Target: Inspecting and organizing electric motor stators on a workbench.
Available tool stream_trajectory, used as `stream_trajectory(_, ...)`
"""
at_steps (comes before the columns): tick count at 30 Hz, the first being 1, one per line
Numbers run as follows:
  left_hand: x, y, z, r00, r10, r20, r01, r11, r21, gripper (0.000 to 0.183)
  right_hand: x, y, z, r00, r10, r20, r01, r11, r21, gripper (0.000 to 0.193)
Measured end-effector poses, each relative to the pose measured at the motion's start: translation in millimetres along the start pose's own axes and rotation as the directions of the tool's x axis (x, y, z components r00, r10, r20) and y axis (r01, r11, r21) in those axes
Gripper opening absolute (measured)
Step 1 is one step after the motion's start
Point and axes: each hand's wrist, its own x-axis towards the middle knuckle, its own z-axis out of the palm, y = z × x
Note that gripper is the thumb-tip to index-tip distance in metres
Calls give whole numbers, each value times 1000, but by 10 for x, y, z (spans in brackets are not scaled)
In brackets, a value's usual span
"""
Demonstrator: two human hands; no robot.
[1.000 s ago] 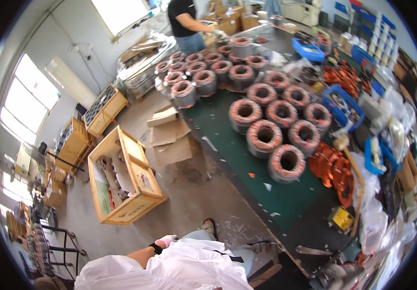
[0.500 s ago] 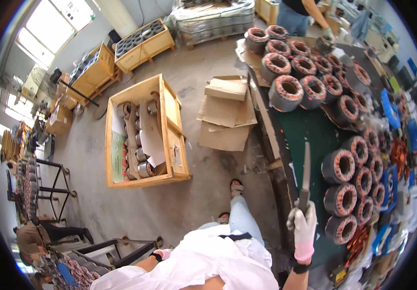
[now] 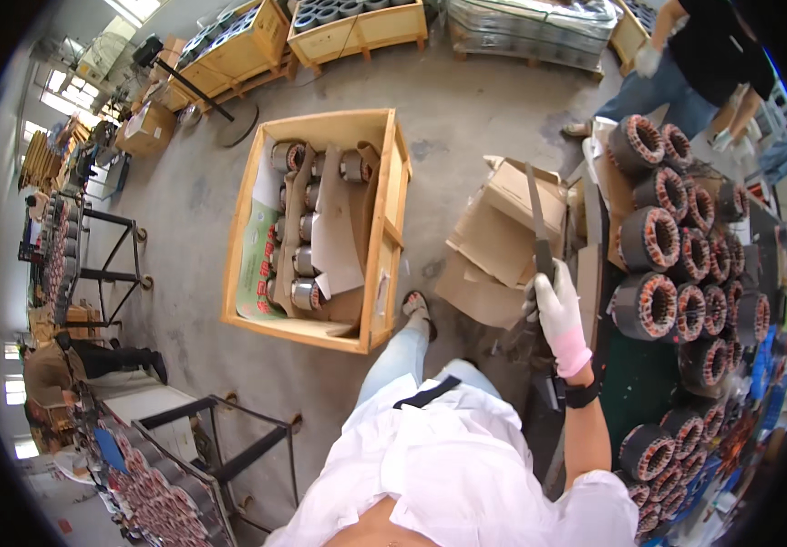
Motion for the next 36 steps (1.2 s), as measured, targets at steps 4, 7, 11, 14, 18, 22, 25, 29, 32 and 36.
stream_trajectory(4,268,-53,-746,995,-42,-85,43,999,14,36,512,-68,321,991,118,69,-120,992,34,28)
stream_trajectory(7,450,-71,-1380,993,-49,-109,56,997,60,37,887,-360,551,994,98,42,-102,990,95,30)
stream_trajectory(11,651,-156,-2163,988,-57,-146,77,988,131,38,1481,-455,831,979,199,49,-205,958,199,33)
stream_trajectory(14,964,-67,-2777,980,-52,-192,87,980,177,39,2002,-409,989,944,329,37,-328,916,229,15)
stream_trajectory(18,1479,157,-3799,960,-46,-278,116,963,243,40,2806,-271,982,891,453,46,-360,640,679,5)
stream_trajectory(22,2238,763,-5440,936,9,-353,127,924,360,41,3800,169,709,767,640,54,-313,299,901,13)
stream_trajectory(25,2873,1365,-6902,921,83,-380,129,857,499,42,4431,141,543,751,578,-319,-143,614,776,18)
stream_trajectory(29,3742,2372,-8276,931,203,-304,63,730,680,44,4999,-125,142,688,567,-453,-46,658,752,22)
stream_trajectory(32,4503,3207,-8888,924,305,-231,-11,625,781,45,5336,-128,-137,629,601,-494,89,576,813,22)
stream_trajectory(36,5453,4203,-9555,887,433,-160,-77,480,874,46,5759,-268,-637,566,608,-557,123,606,786,10)
